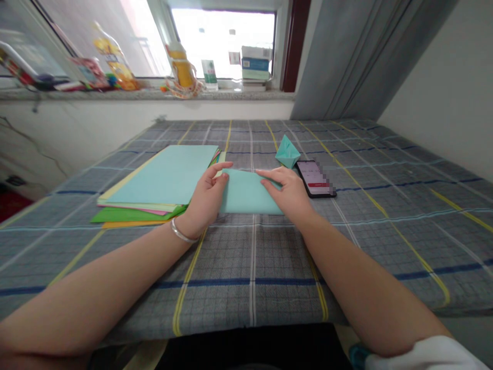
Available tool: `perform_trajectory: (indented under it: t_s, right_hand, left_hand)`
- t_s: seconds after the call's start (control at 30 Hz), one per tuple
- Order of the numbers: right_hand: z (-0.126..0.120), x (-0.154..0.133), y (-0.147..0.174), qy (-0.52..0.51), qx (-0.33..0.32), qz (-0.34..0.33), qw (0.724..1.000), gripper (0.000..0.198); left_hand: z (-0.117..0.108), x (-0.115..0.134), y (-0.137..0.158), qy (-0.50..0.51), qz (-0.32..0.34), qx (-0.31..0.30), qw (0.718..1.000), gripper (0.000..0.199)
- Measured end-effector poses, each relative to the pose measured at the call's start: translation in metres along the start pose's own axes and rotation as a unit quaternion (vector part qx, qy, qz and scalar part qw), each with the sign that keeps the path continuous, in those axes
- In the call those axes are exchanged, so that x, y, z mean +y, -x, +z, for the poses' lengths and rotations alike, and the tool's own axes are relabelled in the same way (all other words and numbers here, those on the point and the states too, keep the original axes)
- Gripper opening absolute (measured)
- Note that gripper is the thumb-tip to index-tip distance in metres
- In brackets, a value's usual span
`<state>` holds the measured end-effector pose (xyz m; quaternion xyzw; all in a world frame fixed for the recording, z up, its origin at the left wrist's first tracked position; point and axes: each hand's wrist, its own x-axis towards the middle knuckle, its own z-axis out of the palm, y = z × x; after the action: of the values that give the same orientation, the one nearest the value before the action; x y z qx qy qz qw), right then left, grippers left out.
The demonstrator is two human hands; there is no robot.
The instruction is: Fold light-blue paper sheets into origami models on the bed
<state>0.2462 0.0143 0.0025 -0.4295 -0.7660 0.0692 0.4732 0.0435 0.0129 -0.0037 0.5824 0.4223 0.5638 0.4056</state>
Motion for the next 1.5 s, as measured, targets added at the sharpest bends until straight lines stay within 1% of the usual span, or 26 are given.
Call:
perform_trajectory:
  t_s: [0.17, 0.3, 0.37, 0.43, 0.5, 0.67, 0.83, 0.93, 1.03, 1.13, 1.23, 1.3, 1.43, 1.5]
  right_hand:
    - [-0.001, 0.002, -0.001, 0.0, -0.005, 0.018, 1.0, 0.027]
    - [0.0, 0.008, -0.001, -0.001, 0.023, 0.085, 0.996, 0.027]
    - [0.001, 0.013, -0.001, -0.019, 0.038, 0.117, 0.992, 0.03]
    - [0.003, 0.016, -0.001, -0.044, 0.043, 0.134, 0.989, 0.035]
    - [0.003, 0.016, -0.001, -0.057, 0.037, 0.135, 0.988, 0.038]
    - [0.0, 0.009, -0.002, -0.036, 0.023, 0.127, 0.991, 0.033]
    - [-0.002, 0.007, -0.003, -0.031, 0.028, 0.135, 0.99, 0.027]
    - [-0.004, 0.008, -0.004, -0.022, 0.026, 0.138, 0.99, 0.023]
    - [-0.007, 0.008, -0.004, 0.013, 0.021, 0.114, 0.993, 0.02]
    - [-0.009, 0.002, -0.004, 0.045, 0.019, 0.056, 0.997, 0.017]
    - [-0.01, -0.009, -0.003, 0.065, 0.026, 0.001, 0.998, 0.015]
    - [-0.01, -0.018, -0.001, 0.07, 0.035, -0.022, 0.997, 0.014]
    - [-0.01, -0.03, 0.001, 0.053, 0.039, -0.057, 0.996, 0.015]
    - [-0.009, -0.032, 0.002, 0.048, 0.041, -0.06, 0.996, 0.015]
  left_hand:
    - [0.0, 0.0, 0.0, 0.008, -0.008, 0.011, 1.0, 0.022]
    - [-0.003, -0.001, -0.003, -0.007, -0.009, 0.024, 1.0, 0.023]
    - [-0.004, -0.001, -0.004, -0.013, -0.007, 0.03, 0.999, 0.024]
    - [-0.005, 0.0, -0.004, -0.011, -0.009, 0.029, 0.999, 0.025]
    - [-0.005, 0.001, -0.004, -0.01, -0.01, 0.027, 1.0, 0.024]
    - [-0.004, 0.003, -0.003, -0.01, -0.011, 0.032, 0.999, 0.024]
    - [-0.004, -0.002, -0.005, 0.012, -0.034, 0.032, 0.999, 0.025]
    - [-0.004, -0.006, -0.006, 0.005, -0.028, 0.025, 0.999, 0.025]
    - [-0.005, -0.005, -0.006, -0.021, -0.004, 0.013, 1.0, 0.023]
    - [-0.002, 0.001, 0.0, -0.048, 0.023, -0.002, 0.999, 0.022]
    - [0.003, 0.009, 0.009, -0.043, 0.07, -0.043, 0.996, 0.02]
    - [0.006, 0.013, 0.015, -0.038, 0.088, -0.059, 0.994, 0.02]
    - [0.009, 0.015, 0.023, -0.068, 0.094, -0.038, 0.992, 0.023]
    - [0.009, 0.013, 0.023, -0.08, 0.094, -0.037, 0.992, 0.024]
